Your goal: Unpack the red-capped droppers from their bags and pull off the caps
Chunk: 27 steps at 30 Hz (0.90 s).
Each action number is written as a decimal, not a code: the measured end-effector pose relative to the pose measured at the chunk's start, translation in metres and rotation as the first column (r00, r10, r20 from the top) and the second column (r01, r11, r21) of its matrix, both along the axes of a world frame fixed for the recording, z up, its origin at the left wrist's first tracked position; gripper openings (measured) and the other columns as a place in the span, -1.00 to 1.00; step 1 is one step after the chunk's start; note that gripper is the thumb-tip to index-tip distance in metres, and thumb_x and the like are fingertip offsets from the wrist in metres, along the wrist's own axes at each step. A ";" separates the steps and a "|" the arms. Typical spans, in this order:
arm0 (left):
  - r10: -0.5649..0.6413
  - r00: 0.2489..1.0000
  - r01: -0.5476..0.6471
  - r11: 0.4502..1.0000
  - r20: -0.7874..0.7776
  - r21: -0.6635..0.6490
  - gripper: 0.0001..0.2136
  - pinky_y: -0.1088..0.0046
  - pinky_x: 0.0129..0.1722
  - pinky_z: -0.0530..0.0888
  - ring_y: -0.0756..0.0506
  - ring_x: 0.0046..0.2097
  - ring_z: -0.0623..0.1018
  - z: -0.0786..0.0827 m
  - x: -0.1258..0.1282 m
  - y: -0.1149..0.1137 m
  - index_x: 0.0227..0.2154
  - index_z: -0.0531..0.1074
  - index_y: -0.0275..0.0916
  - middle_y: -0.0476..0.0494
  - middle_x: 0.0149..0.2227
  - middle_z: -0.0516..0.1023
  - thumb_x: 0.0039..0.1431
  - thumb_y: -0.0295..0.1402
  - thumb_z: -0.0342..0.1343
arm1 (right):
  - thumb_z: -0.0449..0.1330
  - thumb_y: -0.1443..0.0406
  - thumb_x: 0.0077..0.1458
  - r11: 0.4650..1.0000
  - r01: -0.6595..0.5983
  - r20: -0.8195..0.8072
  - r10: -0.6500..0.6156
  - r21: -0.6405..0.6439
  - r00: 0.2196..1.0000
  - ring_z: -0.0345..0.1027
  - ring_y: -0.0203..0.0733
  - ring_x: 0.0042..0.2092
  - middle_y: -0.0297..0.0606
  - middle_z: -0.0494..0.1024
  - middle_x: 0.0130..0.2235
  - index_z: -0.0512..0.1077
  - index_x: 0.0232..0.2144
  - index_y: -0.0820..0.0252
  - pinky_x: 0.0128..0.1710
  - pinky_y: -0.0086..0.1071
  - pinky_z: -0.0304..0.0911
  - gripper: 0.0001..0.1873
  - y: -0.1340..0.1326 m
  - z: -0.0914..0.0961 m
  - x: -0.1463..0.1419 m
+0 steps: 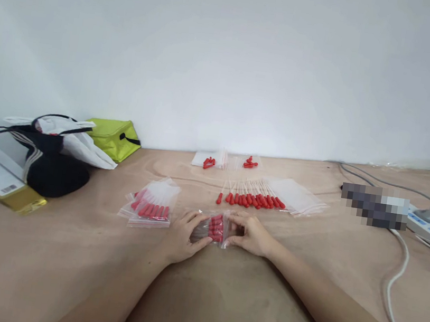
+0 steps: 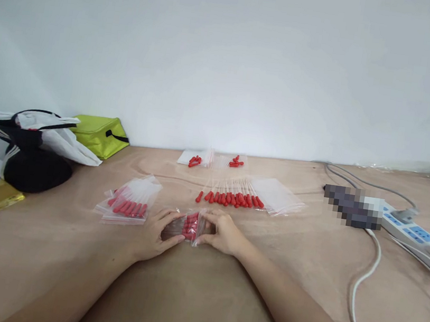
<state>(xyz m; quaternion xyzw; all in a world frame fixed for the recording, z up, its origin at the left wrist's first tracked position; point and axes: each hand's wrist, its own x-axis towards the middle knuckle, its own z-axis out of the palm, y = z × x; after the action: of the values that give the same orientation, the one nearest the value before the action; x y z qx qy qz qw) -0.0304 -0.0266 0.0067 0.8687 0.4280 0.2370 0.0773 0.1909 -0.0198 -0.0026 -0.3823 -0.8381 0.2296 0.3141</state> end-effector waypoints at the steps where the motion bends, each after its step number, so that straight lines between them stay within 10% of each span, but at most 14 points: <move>1: 0.006 1.000 -0.006 1.000 0.003 0.001 -0.65 0.28 -0.13 0.35 -0.15 -0.12 0.39 -0.001 0.000 0.000 -0.12 0.32 -0.15 -0.13 -0.19 0.41 -0.01 -0.21 0.08 | 0.24 0.24 -0.11 1.000 -0.019 -0.052 0.018 -0.021 0.998 0.26 -0.27 -0.37 -0.28 0.39 -0.39 0.37 -0.12 0.18 -0.40 -0.40 0.22 -0.57 0.000 0.000 -0.002; 9: 0.013 1.000 -0.013 1.000 0.011 -0.010 -0.66 0.25 -0.14 0.36 -0.17 -0.13 0.41 0.001 0.000 0.000 -0.16 0.33 -0.19 -0.14 -0.21 0.43 -0.03 -0.21 0.09 | 0.03 0.55 -0.19 0.945 0.095 -0.290 -0.190 -0.312 0.938 0.26 -0.40 -0.51 -0.37 0.44 -0.43 0.26 -0.37 0.21 -0.51 -0.50 0.18 -0.73 0.001 -0.009 -0.015; 27: -0.028 1.000 0.028 0.997 -0.001 -0.079 -0.71 0.33 -0.15 0.36 -0.11 -0.14 0.42 0.004 0.000 -0.002 -0.18 0.31 -0.18 -0.12 -0.20 0.42 0.02 -0.22 0.05 | 0.37 0.29 -0.45 0.913 -0.001 -0.254 -0.113 -0.409 0.961 0.08 -0.44 -0.53 -0.52 0.23 -0.52 0.13 -0.44 0.14 -0.57 -0.52 0.02 -0.48 0.001 -0.002 -0.010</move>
<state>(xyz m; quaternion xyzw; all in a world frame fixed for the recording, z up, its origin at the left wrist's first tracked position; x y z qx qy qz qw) -0.0307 -0.0288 0.0103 0.8712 0.4247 0.2181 0.1143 0.1810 -0.0190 -0.0043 -0.4279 -0.7099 0.4391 0.3465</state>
